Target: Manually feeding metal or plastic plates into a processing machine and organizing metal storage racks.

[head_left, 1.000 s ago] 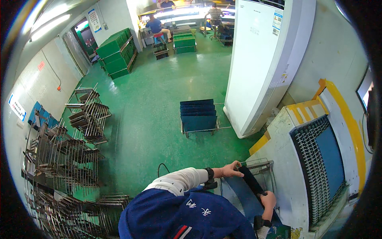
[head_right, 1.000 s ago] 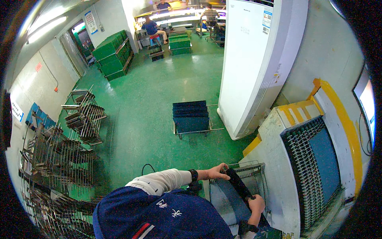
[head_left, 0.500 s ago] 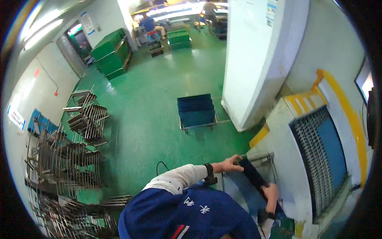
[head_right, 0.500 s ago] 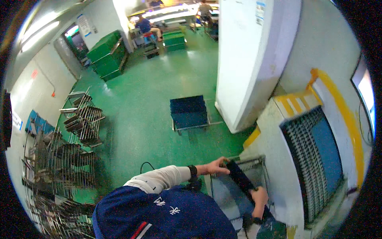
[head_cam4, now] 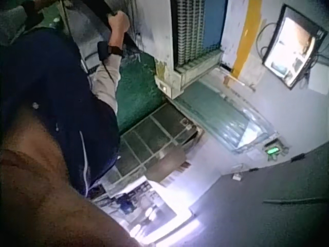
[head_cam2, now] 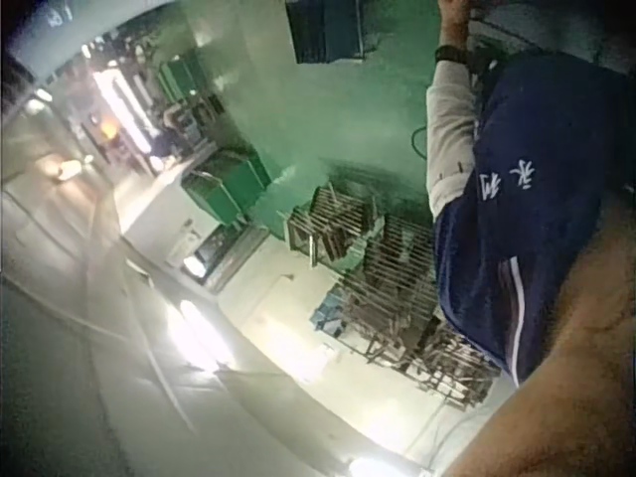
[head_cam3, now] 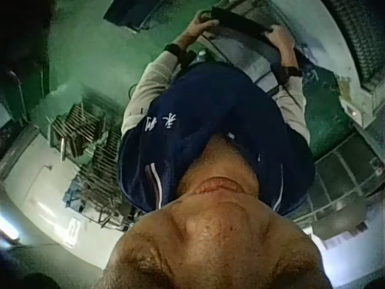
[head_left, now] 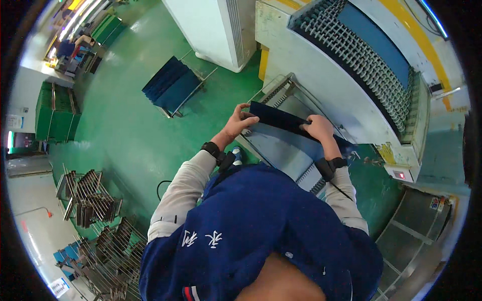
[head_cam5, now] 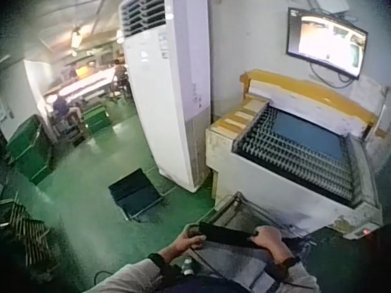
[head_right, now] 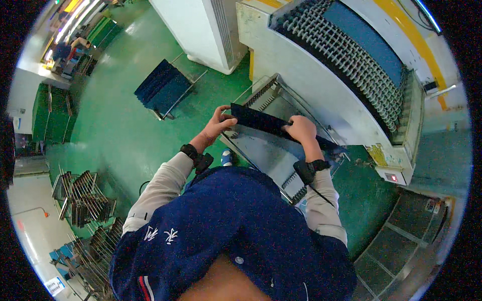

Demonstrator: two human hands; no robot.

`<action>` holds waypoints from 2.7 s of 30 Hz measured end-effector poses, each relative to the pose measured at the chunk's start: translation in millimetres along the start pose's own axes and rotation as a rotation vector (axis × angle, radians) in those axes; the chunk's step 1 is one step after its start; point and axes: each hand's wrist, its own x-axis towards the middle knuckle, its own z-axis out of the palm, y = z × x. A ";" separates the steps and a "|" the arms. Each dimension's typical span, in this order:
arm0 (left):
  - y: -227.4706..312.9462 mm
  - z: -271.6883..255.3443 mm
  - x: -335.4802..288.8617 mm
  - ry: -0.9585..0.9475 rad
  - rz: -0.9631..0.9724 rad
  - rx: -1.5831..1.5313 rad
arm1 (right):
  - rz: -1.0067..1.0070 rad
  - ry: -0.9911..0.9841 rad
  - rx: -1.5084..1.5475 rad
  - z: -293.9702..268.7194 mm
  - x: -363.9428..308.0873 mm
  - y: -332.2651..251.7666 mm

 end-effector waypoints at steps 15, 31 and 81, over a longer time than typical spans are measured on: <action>-0.7 -3.4 8.0 -0.043 -0.026 -0.014 | -0.158 0.425 0.154 -115.0 -72.8 57.3; 7.6 -4.0 10.3 -0.125 -0.056 0.031 | 0.021 1.023 1.370 -112.5 -61.3 161.9; 21.2 1.8 14.5 -0.105 -0.159 0.059 | 0.116 0.519 2.361 -58.8 51.0 139.9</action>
